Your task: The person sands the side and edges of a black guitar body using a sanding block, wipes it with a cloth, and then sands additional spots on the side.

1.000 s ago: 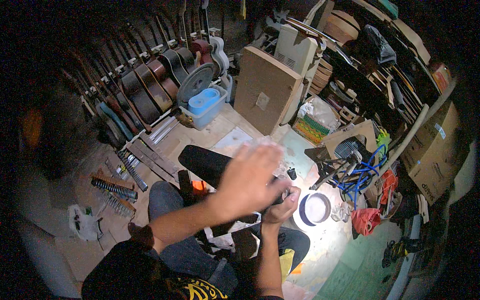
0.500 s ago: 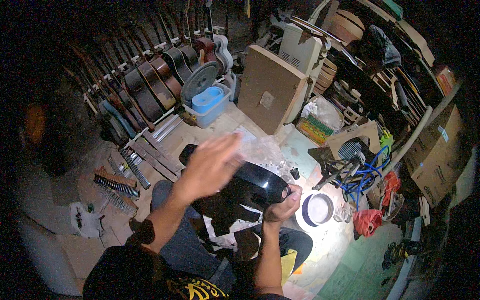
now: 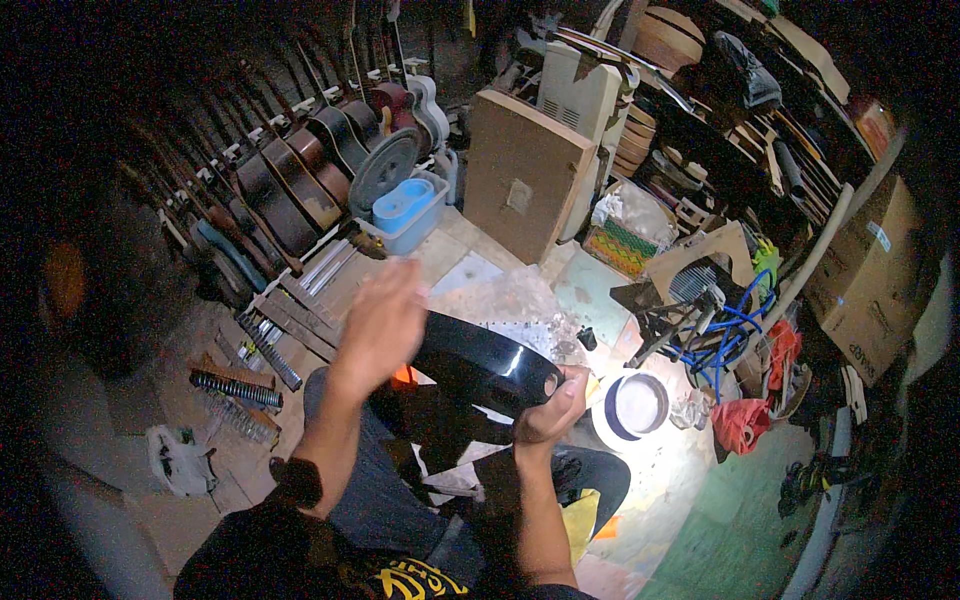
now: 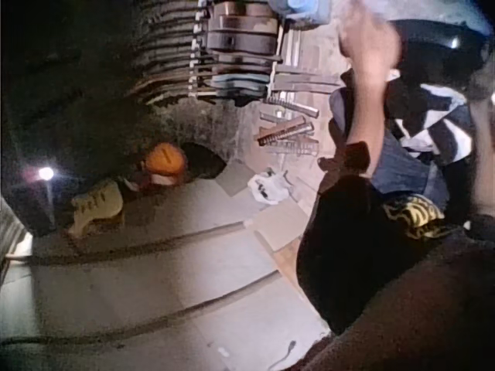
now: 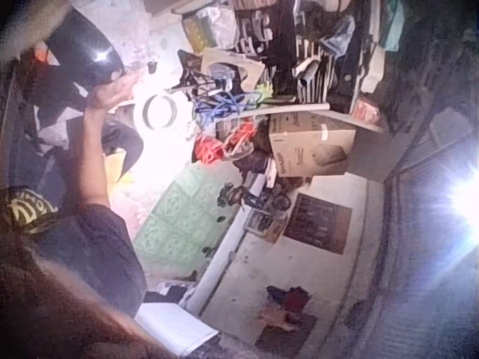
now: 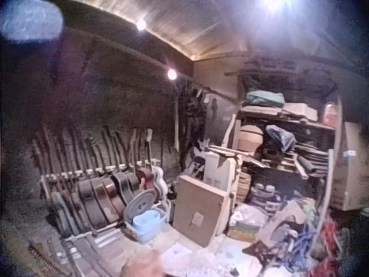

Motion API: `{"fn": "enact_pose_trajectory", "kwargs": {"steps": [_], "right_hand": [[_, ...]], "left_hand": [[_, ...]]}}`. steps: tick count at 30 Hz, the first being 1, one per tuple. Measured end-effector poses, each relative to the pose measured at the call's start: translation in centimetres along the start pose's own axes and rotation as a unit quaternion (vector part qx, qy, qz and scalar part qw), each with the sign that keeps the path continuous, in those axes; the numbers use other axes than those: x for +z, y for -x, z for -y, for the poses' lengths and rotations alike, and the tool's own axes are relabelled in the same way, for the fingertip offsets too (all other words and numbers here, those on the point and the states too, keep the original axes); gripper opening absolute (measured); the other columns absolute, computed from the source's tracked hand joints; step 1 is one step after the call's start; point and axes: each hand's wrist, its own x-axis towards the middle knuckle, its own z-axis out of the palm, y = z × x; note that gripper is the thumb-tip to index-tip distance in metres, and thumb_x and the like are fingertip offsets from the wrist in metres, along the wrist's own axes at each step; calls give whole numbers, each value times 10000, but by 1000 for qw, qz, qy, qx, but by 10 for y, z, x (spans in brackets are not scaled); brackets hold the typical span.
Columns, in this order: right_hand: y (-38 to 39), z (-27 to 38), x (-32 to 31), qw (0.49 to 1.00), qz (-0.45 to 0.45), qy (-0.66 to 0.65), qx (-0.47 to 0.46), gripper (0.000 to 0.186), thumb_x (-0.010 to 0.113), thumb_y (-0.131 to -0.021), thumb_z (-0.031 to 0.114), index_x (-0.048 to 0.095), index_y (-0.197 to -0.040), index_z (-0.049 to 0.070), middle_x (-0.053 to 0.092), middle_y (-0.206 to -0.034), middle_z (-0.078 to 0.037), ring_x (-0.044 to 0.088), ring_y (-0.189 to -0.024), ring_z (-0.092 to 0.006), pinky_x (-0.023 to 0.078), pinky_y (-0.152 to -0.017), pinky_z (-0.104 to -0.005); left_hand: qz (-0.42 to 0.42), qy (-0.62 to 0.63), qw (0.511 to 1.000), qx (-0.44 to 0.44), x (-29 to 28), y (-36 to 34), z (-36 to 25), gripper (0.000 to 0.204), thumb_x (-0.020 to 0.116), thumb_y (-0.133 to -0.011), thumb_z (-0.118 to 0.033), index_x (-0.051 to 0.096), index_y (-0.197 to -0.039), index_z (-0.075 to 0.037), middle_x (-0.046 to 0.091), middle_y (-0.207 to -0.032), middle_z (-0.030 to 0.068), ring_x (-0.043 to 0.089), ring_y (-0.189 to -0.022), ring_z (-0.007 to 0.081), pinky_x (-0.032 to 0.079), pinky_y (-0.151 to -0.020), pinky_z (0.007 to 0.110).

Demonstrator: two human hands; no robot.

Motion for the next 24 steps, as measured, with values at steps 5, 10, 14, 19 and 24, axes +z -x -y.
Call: {"fn": "enact_pose_trajectory", "kwargs": {"steps": [5,10,14,19,24], "right_hand": [[9,8,4,995,63,-82,11,451,318,-1069,421,485,-866,56,487,-805,-25,438,-771,-153,395,-728,-338],[13,-36,-1,997,23,-75,-14,580,311,-1038,516,512,-821,18,506,-789,-47,475,-729,-174,403,-699,-338],[2,-12,-5,997,-1,-72,21,546,300,-1044,477,517,-826,27,495,-784,-42,465,-742,-168,398,-728,-321],[1,-23,-11,994,-7,-105,21,488,314,-1034,417,514,-823,25,505,-787,-45,469,-753,-167,397,-739,-315],[4,-23,-8,988,-35,-141,51,442,314,-1030,384,495,-823,38,498,-784,-52,459,-748,-170,390,-728,-309]], "left_hand": [[-44,40,967,249,11,20,-86,507,548,-968,-343,585,-1332,8,588,-1390,207,546,-1299,362,364,-1122,540],[-15,96,948,303,13,26,-92,459,527,-997,-354,628,-1300,-24,617,-1380,157,549,-1306,355,362,-1131,544],[-12,67,982,178,-1,13,-40,460,451,-1048,-328,603,-1357,-23,611,-1397,167,551,-1316,366,362,-1135,553],[-50,215,974,-44,4,13,43,485,381,-1083,-319,616,-1360,2,619,-1393,189,557,-1328,345,373,-1146,432],[-100,448,879,-129,28,15,64,557,364,-1088,-361,587,-1368,67,601,-1409,205,523,-1363,291,329,-1172,382]]}}
